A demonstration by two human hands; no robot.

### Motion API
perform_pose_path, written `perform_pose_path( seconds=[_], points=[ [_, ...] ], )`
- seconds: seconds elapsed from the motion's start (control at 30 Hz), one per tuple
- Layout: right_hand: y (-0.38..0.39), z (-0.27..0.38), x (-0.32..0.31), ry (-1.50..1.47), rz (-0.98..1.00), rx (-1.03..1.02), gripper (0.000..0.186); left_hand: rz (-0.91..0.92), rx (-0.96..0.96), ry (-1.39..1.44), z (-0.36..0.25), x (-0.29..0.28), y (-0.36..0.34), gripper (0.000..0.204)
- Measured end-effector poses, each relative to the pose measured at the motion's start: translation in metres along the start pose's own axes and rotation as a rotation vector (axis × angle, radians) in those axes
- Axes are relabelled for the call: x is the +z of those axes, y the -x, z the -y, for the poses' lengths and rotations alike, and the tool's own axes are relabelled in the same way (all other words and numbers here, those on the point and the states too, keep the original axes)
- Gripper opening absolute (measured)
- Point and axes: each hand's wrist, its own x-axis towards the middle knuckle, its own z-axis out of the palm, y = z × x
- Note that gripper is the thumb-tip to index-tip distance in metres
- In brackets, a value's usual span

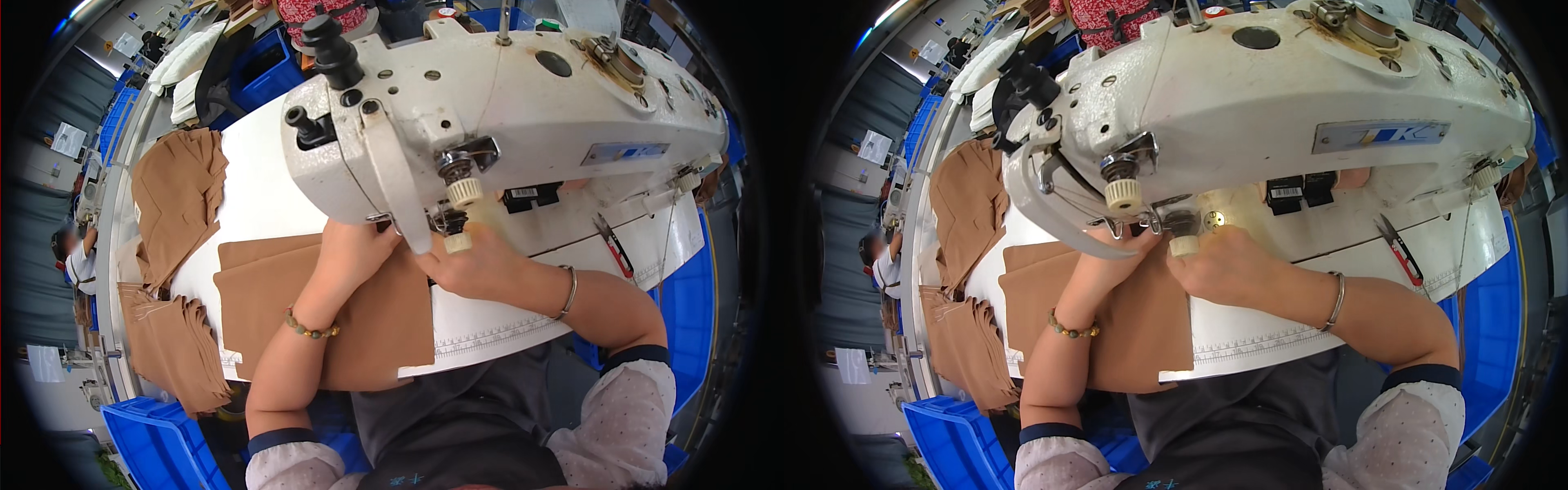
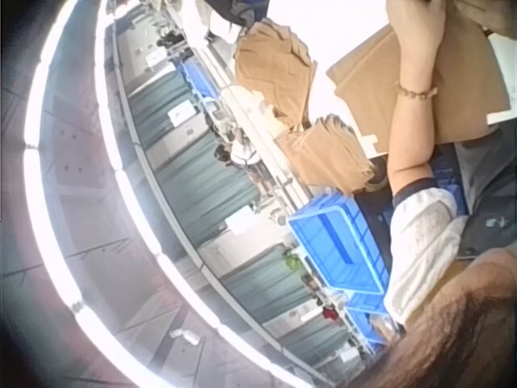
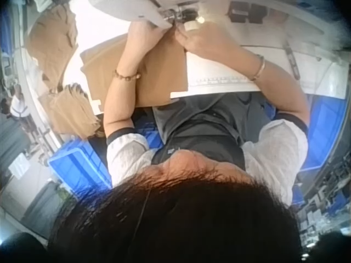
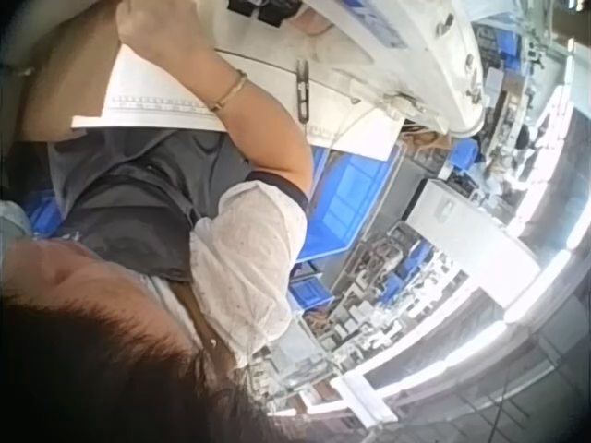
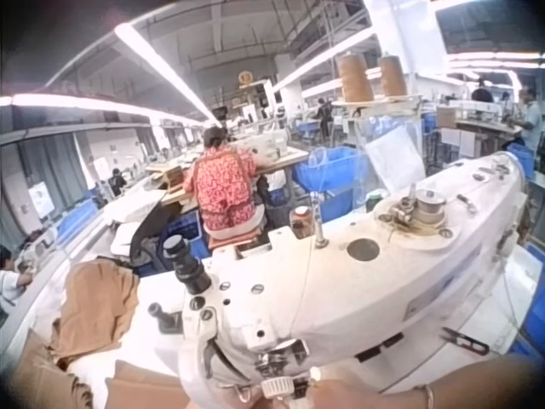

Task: Sewing fabric pieces together using an industrial sewing machine.

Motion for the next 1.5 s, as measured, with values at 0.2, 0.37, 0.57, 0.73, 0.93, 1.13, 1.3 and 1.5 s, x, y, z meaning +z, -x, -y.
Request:
perform_pose_path(
  seconds=[0.2,0.37,0.57,0.73,0.93,1.13,1.3,1.5],
  points=[
    [-0.002,0.000,0.001,0.007,-0.038,-0.011,0.030,0.023,0.014,-0.025,0.006,0.002,-0.002,0.026],
    [-0.002,0.001,0.001,-0.001,-0.037,-0.001,0.022,0.002,-0.010,0.020,0.006,0.004,-0.002,0.025],
    [0.003,0.000,0.016,-0.050,-0.068,0.024,0.012,-0.072,0.055,-0.018,0.013,0.009,-0.003,0.023],
    [0.004,-0.001,0.017,-0.072,-0.070,0.016,0.014,-0.067,0.067,-0.070,0.012,0.006,-0.001,0.027],
    [0.005,-0.001,0.006,-0.134,-0.115,-0.046,0.013,0.038,0.017,-0.052,0.001,-0.015,0.007,0.027],
    [0.016,0.015,-0.004,-0.052,-0.041,-0.200,0.023,0.087,-0.015,0.044,0.014,-0.017,0.009,0.024],
    [0.016,0.014,-0.008,-0.020,-0.030,-0.222,0.022,0.084,0.019,0.060,0.015,-0.015,0.007,0.020],
    [0.016,0.014,-0.006,-0.050,-0.031,-0.217,0.021,0.068,0.006,-0.007,0.005,-0.016,0.008,0.019]
  ],
)
